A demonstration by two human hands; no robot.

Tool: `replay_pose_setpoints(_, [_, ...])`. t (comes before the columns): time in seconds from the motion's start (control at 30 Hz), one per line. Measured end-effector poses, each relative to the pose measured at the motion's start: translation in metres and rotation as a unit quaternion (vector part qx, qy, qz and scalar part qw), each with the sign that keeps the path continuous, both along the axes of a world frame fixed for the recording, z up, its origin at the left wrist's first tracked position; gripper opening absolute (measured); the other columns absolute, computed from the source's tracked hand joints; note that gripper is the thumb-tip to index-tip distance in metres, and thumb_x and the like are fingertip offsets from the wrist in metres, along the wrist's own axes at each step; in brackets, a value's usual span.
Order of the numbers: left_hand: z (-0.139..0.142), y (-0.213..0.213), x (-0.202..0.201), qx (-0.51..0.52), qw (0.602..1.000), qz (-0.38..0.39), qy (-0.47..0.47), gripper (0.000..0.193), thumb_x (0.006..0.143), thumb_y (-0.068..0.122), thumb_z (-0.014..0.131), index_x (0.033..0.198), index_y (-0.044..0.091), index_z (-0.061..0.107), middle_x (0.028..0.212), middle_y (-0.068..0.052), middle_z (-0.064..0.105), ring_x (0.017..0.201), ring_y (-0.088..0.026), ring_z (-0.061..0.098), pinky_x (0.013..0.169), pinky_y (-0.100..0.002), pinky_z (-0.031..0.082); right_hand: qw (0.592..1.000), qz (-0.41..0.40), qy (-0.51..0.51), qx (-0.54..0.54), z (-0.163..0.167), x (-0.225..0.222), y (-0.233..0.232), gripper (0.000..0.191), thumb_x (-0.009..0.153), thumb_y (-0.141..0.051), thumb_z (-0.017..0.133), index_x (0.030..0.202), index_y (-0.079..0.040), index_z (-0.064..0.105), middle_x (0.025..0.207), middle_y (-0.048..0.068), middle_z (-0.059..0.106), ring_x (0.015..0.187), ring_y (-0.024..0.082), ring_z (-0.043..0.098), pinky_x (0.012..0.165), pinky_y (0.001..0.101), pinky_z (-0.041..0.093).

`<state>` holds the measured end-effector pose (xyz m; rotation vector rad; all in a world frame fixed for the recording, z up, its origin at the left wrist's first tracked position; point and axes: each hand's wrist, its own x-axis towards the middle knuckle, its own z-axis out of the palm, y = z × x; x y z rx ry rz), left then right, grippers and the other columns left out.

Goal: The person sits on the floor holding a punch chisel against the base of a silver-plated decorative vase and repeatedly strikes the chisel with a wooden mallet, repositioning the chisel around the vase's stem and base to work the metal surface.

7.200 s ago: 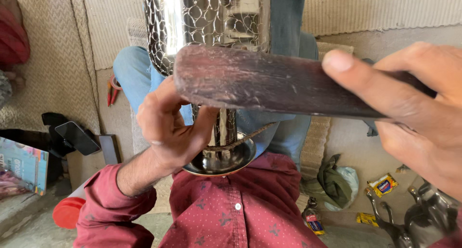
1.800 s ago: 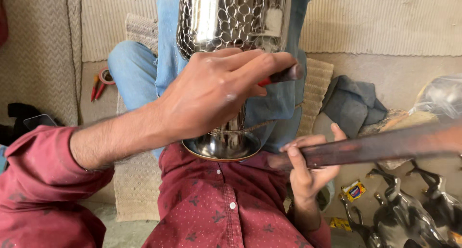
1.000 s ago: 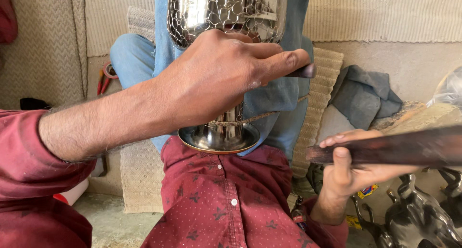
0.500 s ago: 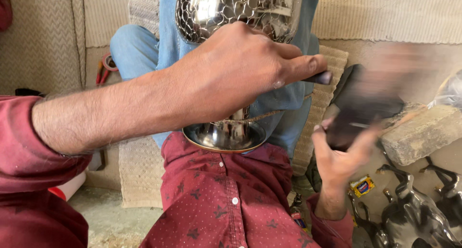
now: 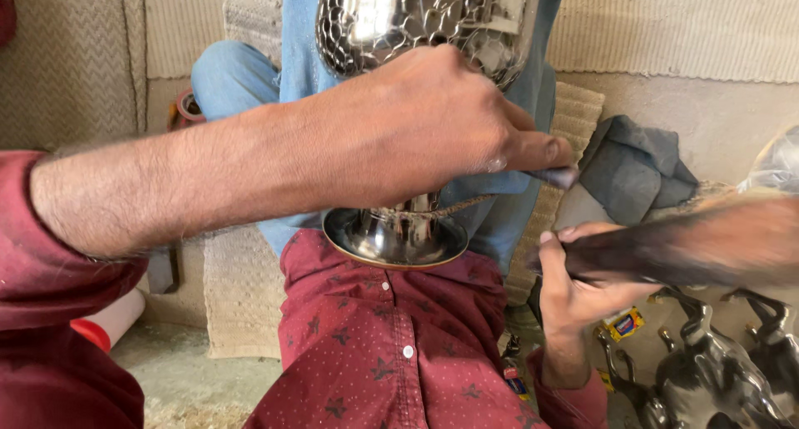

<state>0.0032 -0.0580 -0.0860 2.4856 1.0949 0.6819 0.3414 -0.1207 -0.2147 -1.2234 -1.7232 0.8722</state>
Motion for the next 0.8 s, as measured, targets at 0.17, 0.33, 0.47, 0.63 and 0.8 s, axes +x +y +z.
replay_pose_setpoints(0.17, [0.000,0.001,-0.003,0.006,0.999,-0.030,0.021,0.055,0.077,0.008,0.065,0.132,0.016,0.070,0.083,-0.007,0.075,0.072,-0.030,0.074,0.056,-0.041,0.057,1.000,0.005,-0.024,-0.016,-0.016,0.001,-0.008,0.099,0.096,0.017,0.073,0.162,-0.006,0.002,0.106,0.016,0.062,0.087,0.018,0.061,0.086,0.0308,0.057])
replay_pose_setpoints(0.33, [0.000,0.001,-0.014,0.009,0.997,-0.064,-0.031,0.042,0.088,0.012,0.067,0.130,0.015,0.071,0.084,-0.009,0.075,0.072,-0.030,0.073,0.058,-0.041,0.057,0.997,-0.034,0.063,0.034,-0.019,-0.013,-0.007,0.095,0.099,0.017,0.073,0.160,-0.008,0.005,0.109,0.016,0.056,0.088,0.020,0.059,0.083,0.0327,0.055])
replay_pose_setpoints(0.47, [-0.003,0.002,-0.019,-0.009,0.996,-0.076,-0.042,0.043,0.083,0.012,0.068,0.126,0.014,0.072,0.078,-0.010,0.074,0.070,-0.032,0.073,0.059,-0.043,0.057,0.942,-0.041,-0.239,0.233,-0.006,-0.018,0.002,0.100,0.078,0.009,0.077,0.154,-0.004,0.013,0.108,0.027,0.053,0.088,0.035,0.062,0.080,0.0441,0.058])
replay_pose_setpoints(0.63, [-0.007,-0.001,-0.018,0.017,0.998,-0.055,-0.018,0.047,0.080,0.012,0.068,0.127,0.014,0.073,0.078,-0.012,0.074,0.069,-0.031,0.073,0.061,-0.041,0.058,0.989,0.027,-0.072,0.128,0.001,-0.020,0.007,0.083,0.090,0.016,0.071,0.151,-0.005,0.018,0.110,0.016,0.054,0.087,0.026,0.057,0.078,0.0372,0.051])
replay_pose_setpoints(0.8, [-0.007,-0.002,-0.020,0.018,0.999,-0.043,0.009,0.045,0.084,0.014,0.067,0.129,0.018,0.072,0.075,-0.010,0.073,0.066,-0.031,0.072,0.055,-0.042,0.056,0.989,0.042,-0.068,0.126,-0.004,-0.017,0.008,0.080,0.096,0.017,0.071,0.153,-0.006,0.020,0.120,0.017,0.053,0.088,0.023,0.058,0.079,0.0356,0.055])
